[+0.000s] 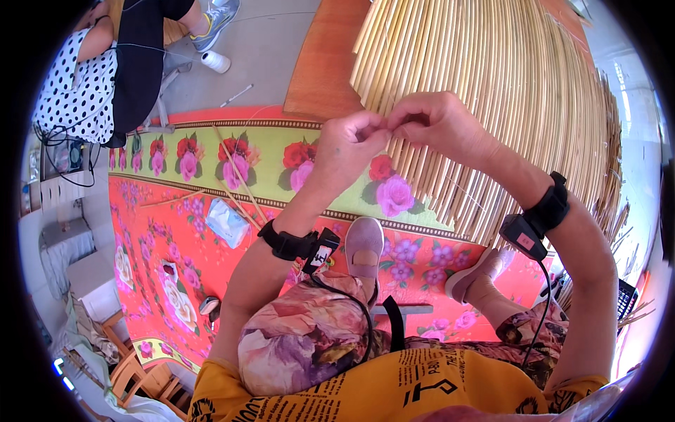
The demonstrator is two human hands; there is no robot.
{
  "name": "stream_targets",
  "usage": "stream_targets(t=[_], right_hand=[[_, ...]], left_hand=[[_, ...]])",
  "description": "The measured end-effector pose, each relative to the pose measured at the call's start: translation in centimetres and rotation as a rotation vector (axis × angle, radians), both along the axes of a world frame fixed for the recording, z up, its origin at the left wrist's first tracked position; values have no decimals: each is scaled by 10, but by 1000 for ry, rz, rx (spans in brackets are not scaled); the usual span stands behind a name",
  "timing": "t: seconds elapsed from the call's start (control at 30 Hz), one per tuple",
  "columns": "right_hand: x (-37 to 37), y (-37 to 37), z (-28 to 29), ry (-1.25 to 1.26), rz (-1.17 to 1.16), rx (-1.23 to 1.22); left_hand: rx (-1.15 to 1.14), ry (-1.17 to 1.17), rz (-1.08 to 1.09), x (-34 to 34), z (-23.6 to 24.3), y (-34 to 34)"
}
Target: The person sews a circular mat made of dried straw-like material by hand using a needle and thread, occasionally using a small white cloth to wipe the surface. They rotate the mat and work around the perimeter, securing the strands together.
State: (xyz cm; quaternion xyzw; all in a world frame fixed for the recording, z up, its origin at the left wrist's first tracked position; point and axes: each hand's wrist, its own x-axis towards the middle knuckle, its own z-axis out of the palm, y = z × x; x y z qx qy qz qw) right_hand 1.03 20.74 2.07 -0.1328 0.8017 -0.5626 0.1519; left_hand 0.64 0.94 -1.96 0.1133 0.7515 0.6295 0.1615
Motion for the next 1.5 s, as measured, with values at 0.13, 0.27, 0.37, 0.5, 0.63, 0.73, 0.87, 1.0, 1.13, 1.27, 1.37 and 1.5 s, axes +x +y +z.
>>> stream_targets(t=[0.13, 0.27, 0.37, 0.5, 0.63, 0.73, 0.87, 1.0, 1.13, 1.27, 1.37, 1.5], right_hand=[[-5, 2, -10, 585, 76, 208], [3, -3, -7, 760, 62, 499], [3, -5, -9, 858, 46, 615], [3, -6, -17, 859, -10, 628], [4, -4, -19, 861, -21, 513], [4, -3, -21, 849, -29, 471], [5, 0, -20, 817, -13, 418], [5, 0, -19, 830, 6, 432], [5, 1, -18, 801, -5, 393], [6, 1, -18, 790, -10, 400], [6, 1, -18, 783, -10, 392], [6, 1, -19, 766, -27, 361]], left_hand=[[-16, -17, 5, 0, 2, 1], [20, -76, 14, 0, -1, -1], [58, -119, 21, 1, 0, -1], [115, -120, 55, 1, -1, -3], [154, -90, 33, 0, 8, -1], [106, -72, -14, -2, 5, 0], [99, -63, -75, -5, 0, -3], [90, -106, -71, -3, 5, -4], [175, -212, -32, -4, 6, -8], [264, -265, -17, -4, 3, -9], [347, -365, 14, -4, 13, -7], [285, -302, -12, -3, 15, -6]])
